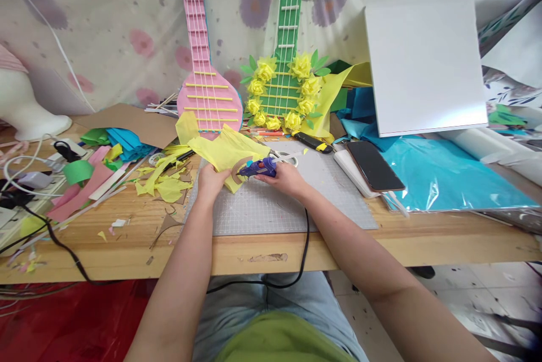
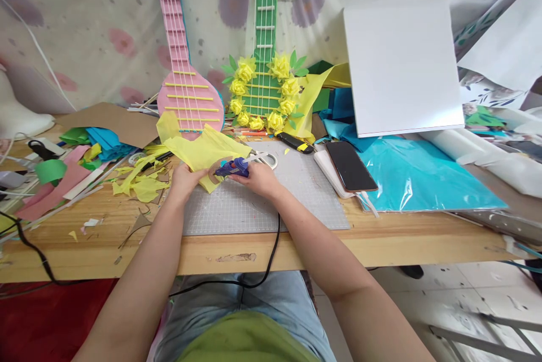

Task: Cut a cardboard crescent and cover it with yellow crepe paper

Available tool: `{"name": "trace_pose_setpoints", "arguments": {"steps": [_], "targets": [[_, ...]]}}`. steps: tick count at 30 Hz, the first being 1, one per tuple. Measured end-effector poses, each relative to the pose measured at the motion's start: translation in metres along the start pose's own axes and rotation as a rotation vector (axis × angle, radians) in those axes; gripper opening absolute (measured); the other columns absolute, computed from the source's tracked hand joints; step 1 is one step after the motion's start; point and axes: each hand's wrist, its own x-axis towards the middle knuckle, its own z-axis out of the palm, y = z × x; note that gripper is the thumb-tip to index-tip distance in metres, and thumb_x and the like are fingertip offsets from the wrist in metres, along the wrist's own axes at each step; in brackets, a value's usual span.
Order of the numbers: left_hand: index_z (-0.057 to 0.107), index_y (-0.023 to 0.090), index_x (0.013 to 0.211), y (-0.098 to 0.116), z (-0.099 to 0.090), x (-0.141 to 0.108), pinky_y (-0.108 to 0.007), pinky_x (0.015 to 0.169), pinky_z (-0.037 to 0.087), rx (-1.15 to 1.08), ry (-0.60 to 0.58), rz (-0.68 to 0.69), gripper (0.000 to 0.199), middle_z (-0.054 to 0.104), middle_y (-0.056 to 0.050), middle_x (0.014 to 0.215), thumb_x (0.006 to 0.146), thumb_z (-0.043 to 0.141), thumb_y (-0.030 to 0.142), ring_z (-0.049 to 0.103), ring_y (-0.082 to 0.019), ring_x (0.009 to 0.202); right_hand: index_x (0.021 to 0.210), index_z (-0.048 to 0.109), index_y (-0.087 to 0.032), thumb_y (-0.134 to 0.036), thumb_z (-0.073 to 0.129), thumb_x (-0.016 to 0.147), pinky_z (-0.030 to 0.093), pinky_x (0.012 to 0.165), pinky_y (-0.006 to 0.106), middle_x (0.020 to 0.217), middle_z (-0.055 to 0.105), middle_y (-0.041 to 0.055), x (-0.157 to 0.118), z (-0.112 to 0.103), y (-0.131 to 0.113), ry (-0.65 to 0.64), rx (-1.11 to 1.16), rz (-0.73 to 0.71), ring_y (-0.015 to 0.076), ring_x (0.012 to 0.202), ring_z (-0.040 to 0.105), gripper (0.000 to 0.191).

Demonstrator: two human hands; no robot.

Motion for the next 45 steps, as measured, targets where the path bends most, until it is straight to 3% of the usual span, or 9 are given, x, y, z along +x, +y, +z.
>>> {"name": "trace_pose_setpoints", "arguments": {"steps": [5, 15, 34, 39, 45], "targets": [[0.069, 0.013, 0.087, -0.001, 0.0, 0.0, -0.032, 0.074, 0.05, 0.012, -0.016, 0.043, 0.041, 0.071, -0.007, 0.081, 0.047, 0.075, 0.021, 0.063, -0.025, 0.085, 0.1, 0.066, -0.02, -0.056, 0.053, 0.076, 0.041, 0.065, 0.025, 0.085, 0.069, 0.0063, -0.003, -0.003, 0.001, -0.032, -0.007, -0.004, 0.0192, 0.079, 0.062, 0.044], [0.068, 0.014, 0.087, -0.001, 0.002, -0.001, -0.032, 0.076, 0.05, -0.11, -0.017, -0.007, 0.043, 0.071, -0.007, 0.083, 0.044, 0.076, 0.017, 0.063, -0.025, 0.086, 0.09, 0.067, -0.017, -0.058, 0.049, 0.077, 0.034, 0.058, 0.025, 0.077, 0.067, 0.0078, -0.006, -0.002, 0.01, -0.064, -0.119, -0.04, 0.0184, 0.07, 0.059, 0.047], [0.068, 0.014, 0.091, -0.003, 0.001, 0.0, -0.033, 0.077, 0.05, 0.04, -0.029, 0.016, 0.042, 0.07, -0.008, 0.089, 0.05, 0.072, 0.021, 0.064, -0.025, 0.087, 0.089, 0.068, -0.017, -0.057, 0.05, 0.077, 0.036, 0.059, 0.025, 0.077, 0.068, 0.0084, -0.008, -0.001, 0.005, -0.092, -0.116, -0.07, 0.018, 0.07, 0.059, 0.046], [0.068, 0.014, 0.09, -0.005, 0.0, 0.001, -0.033, 0.076, 0.05, 0.012, -0.032, 0.011, 0.041, 0.07, -0.008, 0.089, 0.049, 0.072, 0.02, 0.064, -0.024, 0.086, 0.1, 0.065, -0.02, -0.051, 0.057, 0.074, 0.042, 0.063, 0.025, 0.082, 0.068, 0.0039, -0.007, -0.004, 0.014, 0.035, 0.196, 0.0, 0.0162, 0.071, 0.06, 0.042], [0.068, 0.013, 0.078, -0.007, -0.001, 0.003, -0.034, 0.072, 0.05, -0.063, 0.016, -0.025, 0.031, 0.07, -0.009, 0.081, 0.047, 0.07, 0.016, 0.063, -0.025, 0.081, 0.077, 0.066, -0.015, -0.06, 0.056, 0.066, 0.041, 0.052, 0.026, 0.065, 0.064, 0.0053, -0.008, -0.035, 0.049, 0.315, 0.416, 0.345, 0.0128, 0.052, 0.052, 0.048]]}}
